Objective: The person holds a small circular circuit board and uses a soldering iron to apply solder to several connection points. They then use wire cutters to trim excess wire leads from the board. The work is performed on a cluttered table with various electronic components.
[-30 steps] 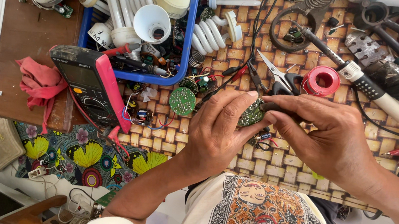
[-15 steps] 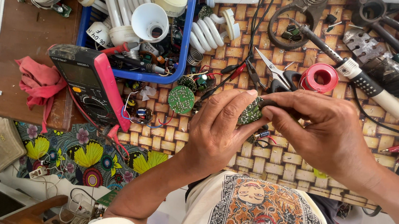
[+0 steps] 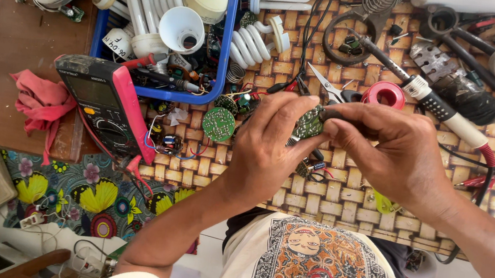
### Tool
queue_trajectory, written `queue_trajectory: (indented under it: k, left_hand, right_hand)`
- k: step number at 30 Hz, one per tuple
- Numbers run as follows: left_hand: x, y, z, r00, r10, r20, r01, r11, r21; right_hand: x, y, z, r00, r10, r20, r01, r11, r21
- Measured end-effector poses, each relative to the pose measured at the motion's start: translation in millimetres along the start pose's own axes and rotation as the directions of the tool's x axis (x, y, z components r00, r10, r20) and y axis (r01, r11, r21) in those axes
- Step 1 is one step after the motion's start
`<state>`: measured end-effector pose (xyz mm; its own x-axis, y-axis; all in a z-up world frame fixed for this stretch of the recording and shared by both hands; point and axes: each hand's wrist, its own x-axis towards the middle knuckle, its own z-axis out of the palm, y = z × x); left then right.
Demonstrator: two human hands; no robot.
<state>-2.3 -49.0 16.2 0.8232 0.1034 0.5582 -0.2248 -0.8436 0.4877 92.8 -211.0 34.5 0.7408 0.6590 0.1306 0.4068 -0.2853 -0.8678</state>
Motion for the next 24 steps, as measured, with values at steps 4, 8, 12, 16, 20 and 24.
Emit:
queue_trajectory:
  k: [4, 8, 12, 16, 20, 24]
  left_hand:
    - [19.4, -3.9, 2.5, 1.0, 0.011, 0.003, -0.01, 0.998, -0.069]
    - [38.6, -11.9, 10.7, 0.999, 0.042, 0.014, -0.04, 0.989, -0.143]
    - [56.9, -16.6, 21.2, 0.998, 0.069, 0.0, -0.068, 0.984, -0.162]
    - [71.5, -20.0, 31.9, 0.992, 0.12, -0.033, -0.124, 0.977, -0.176]
    - [78.5, -21.8, 41.5, 0.995, 0.082, -0.056, -0.092, 0.974, -0.208]
    - [77.8, -26.5, 45.5, 0.995, 0.089, -0.055, -0.098, 0.976, -0.194]
  right_hand:
    - [8.5, -1.6, -7.6, 0.994, -0.105, -0.026, 0.105, 0.994, 0.0]
    - [17.0, 2.0, -15.2, 0.995, 0.015, -0.101, -0.018, 0.999, -0.036]
    - [27.9, 1.1, -24.9, 0.985, -0.065, -0.162, 0.051, 0.994, -0.093]
    - [37.4, 3.3, -31.1, 0.98, -0.034, -0.198, 0.015, 0.995, -0.099]
    - [43.3, 4.0, -34.8, 0.97, -0.088, -0.225, 0.057, 0.988, -0.143]
    - [47.9, 8.2, -32.8, 0.968, -0.118, -0.221, 0.075, 0.978, -0.194]
